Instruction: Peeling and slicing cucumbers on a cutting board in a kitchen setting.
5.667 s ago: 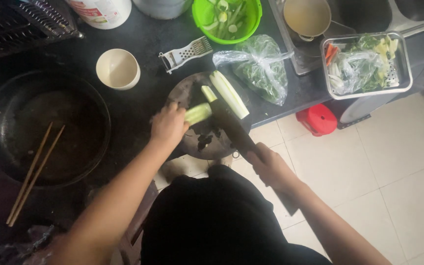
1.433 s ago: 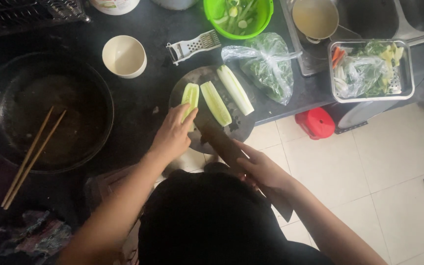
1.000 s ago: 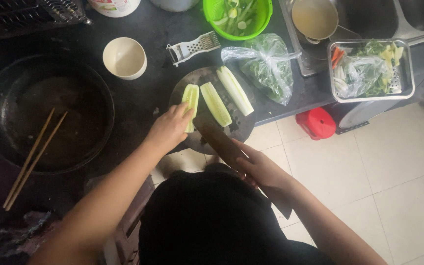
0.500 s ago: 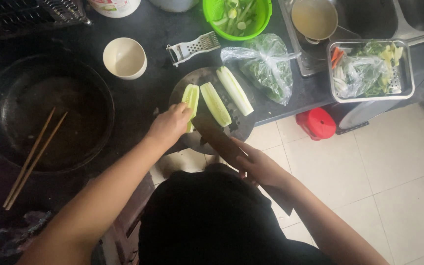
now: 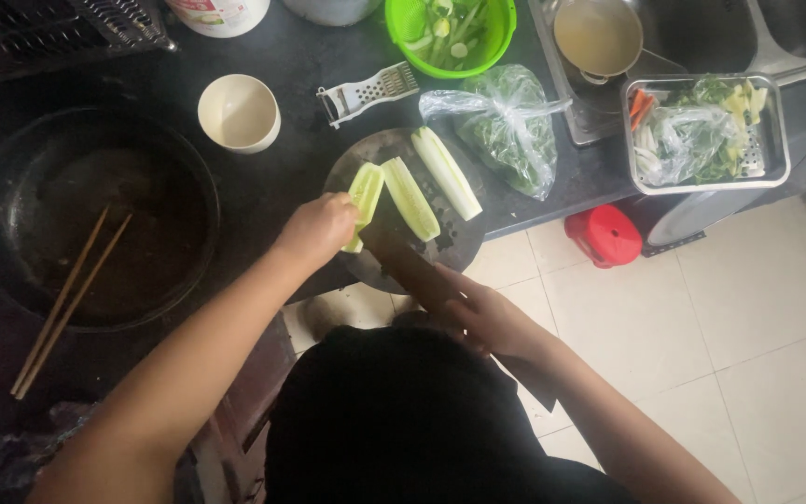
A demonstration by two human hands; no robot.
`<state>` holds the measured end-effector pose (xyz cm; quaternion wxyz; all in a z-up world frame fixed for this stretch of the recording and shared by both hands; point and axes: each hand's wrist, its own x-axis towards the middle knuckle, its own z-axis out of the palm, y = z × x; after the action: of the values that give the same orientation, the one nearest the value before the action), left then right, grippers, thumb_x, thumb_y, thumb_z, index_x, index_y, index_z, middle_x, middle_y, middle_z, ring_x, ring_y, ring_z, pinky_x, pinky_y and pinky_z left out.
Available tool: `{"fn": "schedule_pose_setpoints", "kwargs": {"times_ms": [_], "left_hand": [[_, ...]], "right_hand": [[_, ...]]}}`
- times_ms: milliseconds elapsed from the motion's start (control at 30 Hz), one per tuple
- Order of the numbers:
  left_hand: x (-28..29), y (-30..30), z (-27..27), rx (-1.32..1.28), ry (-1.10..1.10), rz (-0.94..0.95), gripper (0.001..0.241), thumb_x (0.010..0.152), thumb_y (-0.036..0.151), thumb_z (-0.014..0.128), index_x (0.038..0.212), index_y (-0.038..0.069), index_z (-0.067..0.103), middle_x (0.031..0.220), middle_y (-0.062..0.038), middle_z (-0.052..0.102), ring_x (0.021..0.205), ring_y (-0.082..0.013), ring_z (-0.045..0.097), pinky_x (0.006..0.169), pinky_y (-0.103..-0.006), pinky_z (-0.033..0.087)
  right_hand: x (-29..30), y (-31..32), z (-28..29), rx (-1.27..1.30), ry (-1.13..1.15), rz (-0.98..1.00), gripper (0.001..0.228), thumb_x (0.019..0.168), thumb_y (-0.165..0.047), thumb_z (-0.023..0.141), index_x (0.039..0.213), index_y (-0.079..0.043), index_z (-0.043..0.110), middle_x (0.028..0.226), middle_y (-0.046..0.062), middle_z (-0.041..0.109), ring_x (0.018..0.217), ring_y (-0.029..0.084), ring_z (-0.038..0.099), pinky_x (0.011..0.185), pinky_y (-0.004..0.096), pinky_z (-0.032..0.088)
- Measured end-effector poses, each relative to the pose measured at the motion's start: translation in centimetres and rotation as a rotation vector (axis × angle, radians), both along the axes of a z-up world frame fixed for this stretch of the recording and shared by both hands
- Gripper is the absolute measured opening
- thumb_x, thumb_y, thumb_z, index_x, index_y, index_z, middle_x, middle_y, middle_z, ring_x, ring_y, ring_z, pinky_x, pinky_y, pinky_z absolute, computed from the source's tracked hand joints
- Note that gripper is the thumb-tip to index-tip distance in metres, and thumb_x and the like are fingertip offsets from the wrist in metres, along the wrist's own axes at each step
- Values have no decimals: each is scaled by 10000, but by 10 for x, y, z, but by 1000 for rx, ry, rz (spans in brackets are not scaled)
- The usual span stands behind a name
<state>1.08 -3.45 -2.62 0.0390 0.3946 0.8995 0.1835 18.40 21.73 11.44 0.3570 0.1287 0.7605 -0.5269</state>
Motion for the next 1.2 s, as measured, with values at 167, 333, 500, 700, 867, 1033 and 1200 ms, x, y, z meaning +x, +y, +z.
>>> {"fn": "schedule_pose_setpoints", "kwargs": {"times_ms": [167,333,500,700,867,1033,1200], "left_hand": [[-2,1,24,140,-156,-6,112,782,133,723,870,65,740,931,-129,692,882,-348,689,771,-470,570],[-2,3,31,95,-203,-16,108,807,156,727,832,52,737,931,-130,700,916,-348,692,777,-473,567],[-4,8,32,125,-217,-15,190,812,192,739,948,59,750,983,-137,718,896,-354,694,762,-480,565],[-9,15,27,46,-192,-30,187,806,202,733,946,79,758,968,-145,729,921,-343,701,796,-469,570],[-15,11,24,55,-252,15,221,822,257,756,932,65,744,941,-167,723,887,-366,698,763,-479,564],[-30,9,50,120,-392,74,272,821,294,775,885,34,724,872,-181,729,827,-380,712,735,-474,561],[-49,11,76,205,-463,156,275,843,295,766,959,46,745,869,-180,739,803,-350,735,720,-433,563]], "right_hand": [[2,-6,6,-5,-104,-14,658,986,-155,474,1609,-281,301,674,35,597,453,105,515,421,258,449],[5,-1,0,-58,-126,-49,643,995,-179,493,1607,-273,320,670,27,578,468,96,486,430,242,425],[6,9,-17,-274,-294,-145,651,986,-186,484,1607,-285,320,715,28,568,520,107,462,471,232,403],[0,17,-39,-348,-277,-191,648,995,-181,498,1610,-284,321,726,38,571,535,111,493,486,234,412],[-7,26,-43,-262,-312,-185,643,997,-177,499,1612,-297,351,728,38,590,546,99,490,484,232,398],[-13,41,-58,-347,-321,-160,624,1020,-181,490,1614,-290,333,725,43,580,535,103,463,477,237,385],[-20,43,-51,-242,-291,-48,607,1024,-194,472,1611,-295,353,752,55,596,550,105,478,481,236,413]]}}
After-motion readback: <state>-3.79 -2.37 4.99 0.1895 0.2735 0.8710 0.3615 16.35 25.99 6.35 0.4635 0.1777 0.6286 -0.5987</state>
